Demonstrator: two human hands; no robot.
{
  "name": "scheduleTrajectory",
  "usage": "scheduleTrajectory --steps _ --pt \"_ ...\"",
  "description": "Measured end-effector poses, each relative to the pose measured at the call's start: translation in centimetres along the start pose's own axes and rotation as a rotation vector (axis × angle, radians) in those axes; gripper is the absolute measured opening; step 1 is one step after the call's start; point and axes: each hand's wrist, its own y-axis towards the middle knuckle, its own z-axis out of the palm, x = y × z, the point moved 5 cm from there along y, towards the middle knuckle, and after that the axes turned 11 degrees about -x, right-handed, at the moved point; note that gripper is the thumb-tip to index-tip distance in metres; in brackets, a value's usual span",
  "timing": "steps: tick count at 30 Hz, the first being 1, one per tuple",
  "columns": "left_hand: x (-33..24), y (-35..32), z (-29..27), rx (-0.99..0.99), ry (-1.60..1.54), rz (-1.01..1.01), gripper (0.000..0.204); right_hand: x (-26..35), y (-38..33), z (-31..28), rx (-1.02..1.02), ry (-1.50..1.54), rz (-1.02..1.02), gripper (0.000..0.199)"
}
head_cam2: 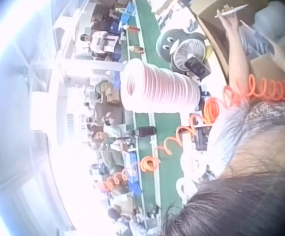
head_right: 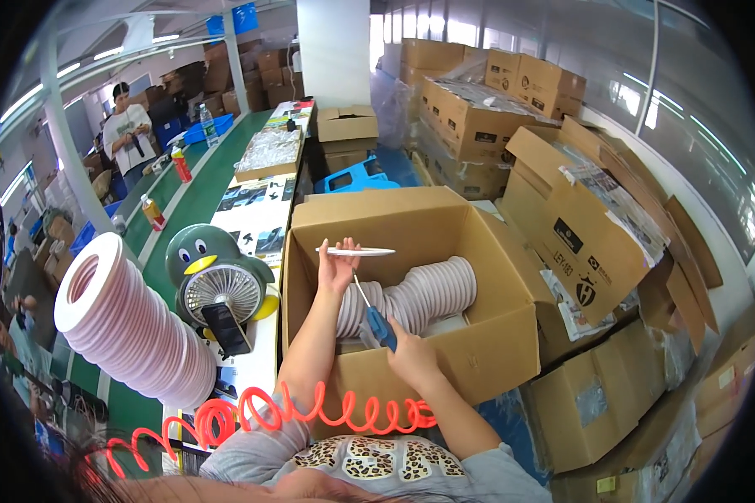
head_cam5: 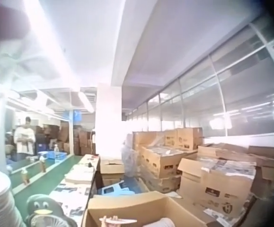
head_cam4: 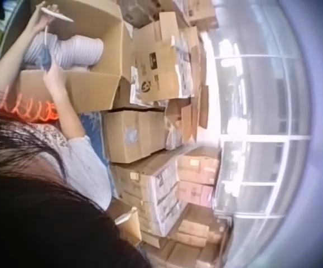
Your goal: Picking circular white lighting components from a box, cleaning them with an air duster, and stacking them on a table.
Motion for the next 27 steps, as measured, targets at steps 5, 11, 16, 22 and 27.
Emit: scheduleTrajectory --steps 5,11,16,22,27 --pt "-1.2 0.6 -0.6 0.092 0.008 -0.049 0.037 1.4 -0.1 0.0 0.108 -0.003 -0.005 0.054" --pt "0.6 0.9 -0.4 0.062 0.056 -0.065 0.042 -0.2 -0.4 0.2 0.082 0.079 -0.012 0.046" --pt "1.1 0.1 0.4 0.162 0.071 -0.105 0.047 -1.4 -1.0 -2.4 -0.075 0.189 0.094 0.046" --pt "4.2 -0.9 -1.1 0.064 0.824 -0.135 0.032 -5.5 -3.0 -3.3 -0.07 0.222 0.212 0.042" --pt "4.1 -3.8 4.9 -0.005 1.396 0.056 0.047 -9.6 -4.7 -6.2 -0.283 0.247 0.378 0.023"
